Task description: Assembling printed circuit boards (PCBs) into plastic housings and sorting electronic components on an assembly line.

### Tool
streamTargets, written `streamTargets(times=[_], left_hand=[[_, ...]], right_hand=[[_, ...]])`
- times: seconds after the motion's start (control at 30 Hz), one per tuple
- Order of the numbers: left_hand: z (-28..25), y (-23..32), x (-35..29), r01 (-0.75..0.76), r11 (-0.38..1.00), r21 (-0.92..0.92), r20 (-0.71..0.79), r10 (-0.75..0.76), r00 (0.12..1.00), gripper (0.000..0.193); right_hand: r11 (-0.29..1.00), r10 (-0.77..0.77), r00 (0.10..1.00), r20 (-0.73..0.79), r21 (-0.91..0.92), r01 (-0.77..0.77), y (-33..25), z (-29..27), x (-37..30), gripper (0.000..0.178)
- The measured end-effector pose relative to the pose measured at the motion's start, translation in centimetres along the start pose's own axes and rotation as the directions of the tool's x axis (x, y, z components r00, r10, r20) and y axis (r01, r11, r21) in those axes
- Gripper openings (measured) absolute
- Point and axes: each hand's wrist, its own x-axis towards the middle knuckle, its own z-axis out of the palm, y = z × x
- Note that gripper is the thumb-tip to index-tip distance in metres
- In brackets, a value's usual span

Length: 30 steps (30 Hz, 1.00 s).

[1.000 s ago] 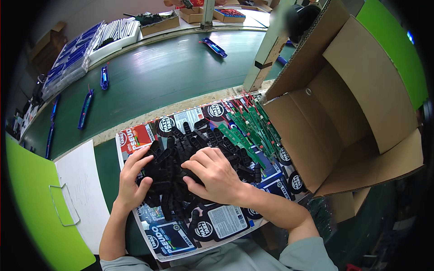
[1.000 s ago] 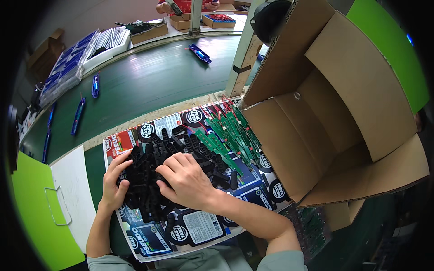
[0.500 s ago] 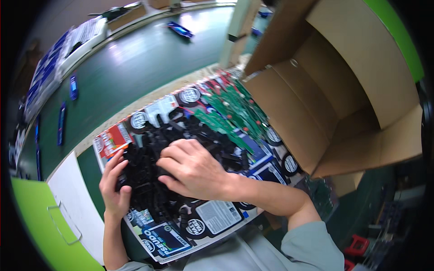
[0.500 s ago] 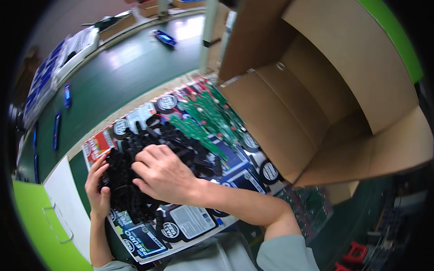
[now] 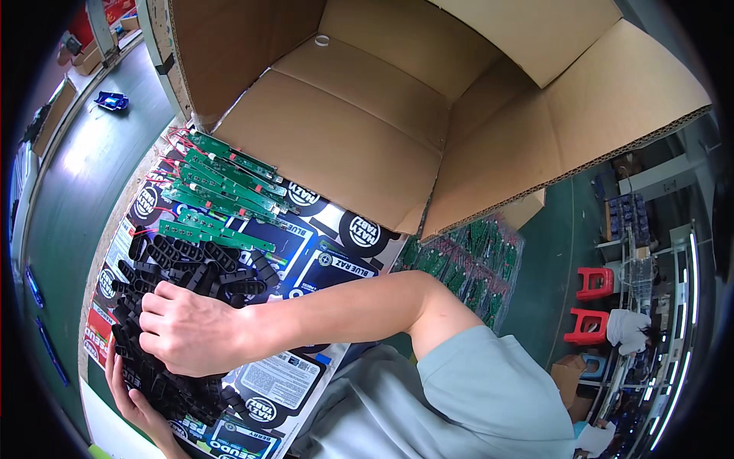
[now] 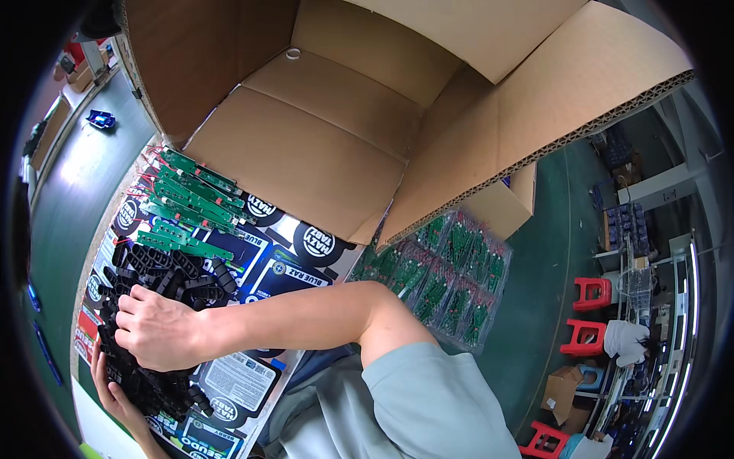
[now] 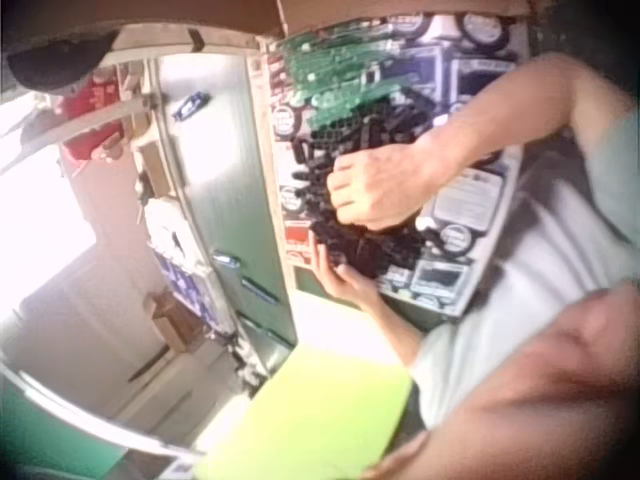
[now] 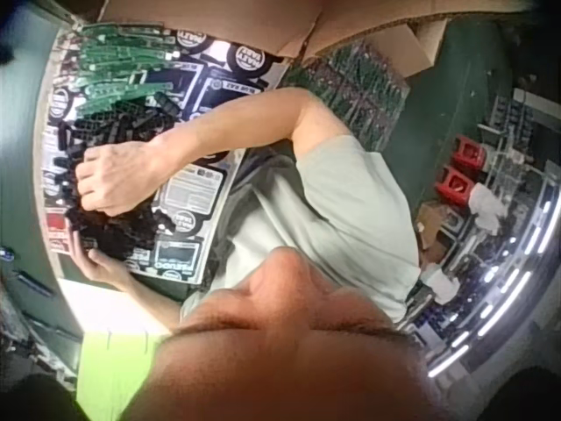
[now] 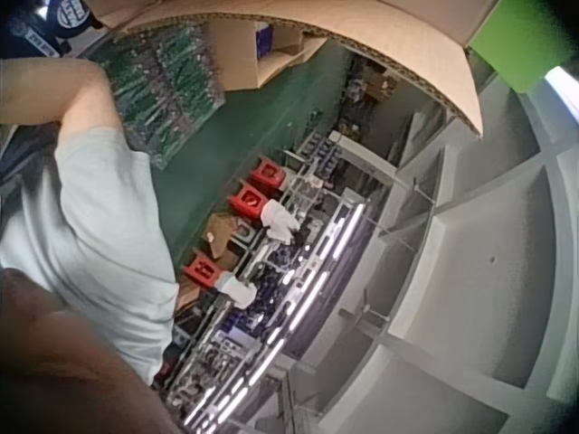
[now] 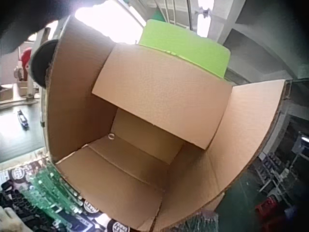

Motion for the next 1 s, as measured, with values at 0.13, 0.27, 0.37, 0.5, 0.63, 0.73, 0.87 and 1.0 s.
streamTargets(times=[0.13,0.27,0.37,0.5,0.63,0.73,0.87,1.0], left_hand=[[-0.2,-0.2,-0.2,0.01,1.0,0.009,-0.003,-0.01,1.0,0.069],[0.0,-0.4,-0.1,0.015,1.0,-0.002,-0.002,-0.015,1.0,0.068],[-0.1,-0.2,0.1,0.033,0.999,0.011,-0.008,-0.033,0.999,0.067],[-0.7,0.1,0.2,0.002,1.0,0.01,-0.032,-0.002,0.999,0.067],[0.0,2.0,1.1,0.016,0.998,-0.067,-0.037,-0.018,0.999,0.067],[-0.1,2.6,1.2,0.008,0.995,-0.099,-0.059,-0.014,0.998,0.065],[-0.6,2.5,0.5,0.006,0.993,-0.115,-0.072,-0.015,0.997,0.058],[-0.5,2.4,0.5,-0.018,0.992,-0.126,-0.062,0.01,0.998,0.05]], right_hand=[[1.0,-0.002,1.0,0.015,0.004,0.002,-0.1,0.3,-0.1,0.012],[1.0,-0.008,1.0,0.022,0.007,0.008,0.2,0.2,-0.1,0.011],[0.999,-0.006,1.0,0.005,0.037,0.006,0.2,-0.2,0.3,0.011],[0.995,-0.02,1.0,0.001,0.097,0.019,0.0,-0.6,1.2,0.012],[0.99,0.031,0.997,0.066,0.132,-0.04,0.2,-1.4,0.9,0.015],[0.99,0.047,0.99,0.134,0.129,-0.064,0.0,-1.6,1.0,0.016],[0.985,0.044,0.985,0.168,0.157,-0.071,-0.5,-1.7,1.2,0.02],[0.986,0.034,0.988,0.152,0.155,-0.058,-0.6,-2.3,1.2,0.024]])
